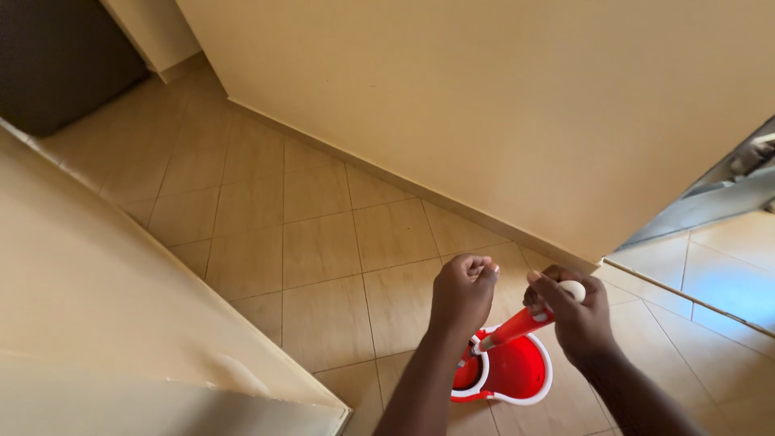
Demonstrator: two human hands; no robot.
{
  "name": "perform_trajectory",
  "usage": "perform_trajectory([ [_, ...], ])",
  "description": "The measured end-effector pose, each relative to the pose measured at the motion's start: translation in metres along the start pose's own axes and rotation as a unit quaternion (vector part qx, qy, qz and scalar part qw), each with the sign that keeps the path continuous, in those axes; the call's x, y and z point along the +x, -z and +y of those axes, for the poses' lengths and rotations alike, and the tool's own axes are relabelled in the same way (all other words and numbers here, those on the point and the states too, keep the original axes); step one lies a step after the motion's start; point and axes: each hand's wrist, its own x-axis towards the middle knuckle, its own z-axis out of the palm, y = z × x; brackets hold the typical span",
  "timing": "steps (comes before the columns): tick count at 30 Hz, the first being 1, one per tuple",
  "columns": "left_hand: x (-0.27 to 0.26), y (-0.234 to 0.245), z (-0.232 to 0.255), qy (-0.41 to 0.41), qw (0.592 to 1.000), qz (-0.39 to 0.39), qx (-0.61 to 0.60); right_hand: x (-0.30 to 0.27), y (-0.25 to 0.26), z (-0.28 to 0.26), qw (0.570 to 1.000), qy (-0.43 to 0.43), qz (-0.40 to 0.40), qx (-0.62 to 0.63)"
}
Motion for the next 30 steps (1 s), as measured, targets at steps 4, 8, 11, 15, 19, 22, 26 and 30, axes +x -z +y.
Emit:
perform_trajectory([
  [4, -0.012, 0.007, 0.007, -0.007, 1.000, 0.004, -0.022, 0.028, 0.000, -0.058, 0.992, 0.122, -0.026, -0.018],
  [8, -0.018, 0.009, 0.017, -0.011, 0.999, 0.008, -0.037, 0.044, -0.014, -0.164, 0.963, 0.213, -0.074, 0.150],
  [11, -0.022, 0.013, 0.027, -0.004, 0.999, 0.001, -0.041, 0.054, -0.020, -0.189, 0.950, 0.210, -0.102, 0.208],
  [15, -0.021, 0.013, 0.024, -0.036, 0.997, 0.010, -0.068, 0.071, -0.028, -0.163, 0.979, 0.203, -0.014, 0.015],
  [19, -0.021, 0.013, 0.019, -0.034, 0.995, -0.003, -0.098, 0.063, -0.028, -0.134, 0.982, 0.186, 0.005, 0.030],
  [22, -0.015, 0.019, 0.020, -0.023, 0.995, 0.004, -0.098, 0.060, -0.032, -0.108, 0.985, 0.173, 0.015, -0.002],
  [26, -0.013, 0.023, 0.027, -0.007, 0.997, -0.001, -0.077, 0.047, -0.023, -0.063, 0.988, 0.153, 0.009, 0.024],
  [30, -0.013, 0.024, 0.040, 0.008, 0.999, -0.009, -0.032, 0.030, -0.011, -0.020, 0.989, 0.141, -0.034, 0.016],
])
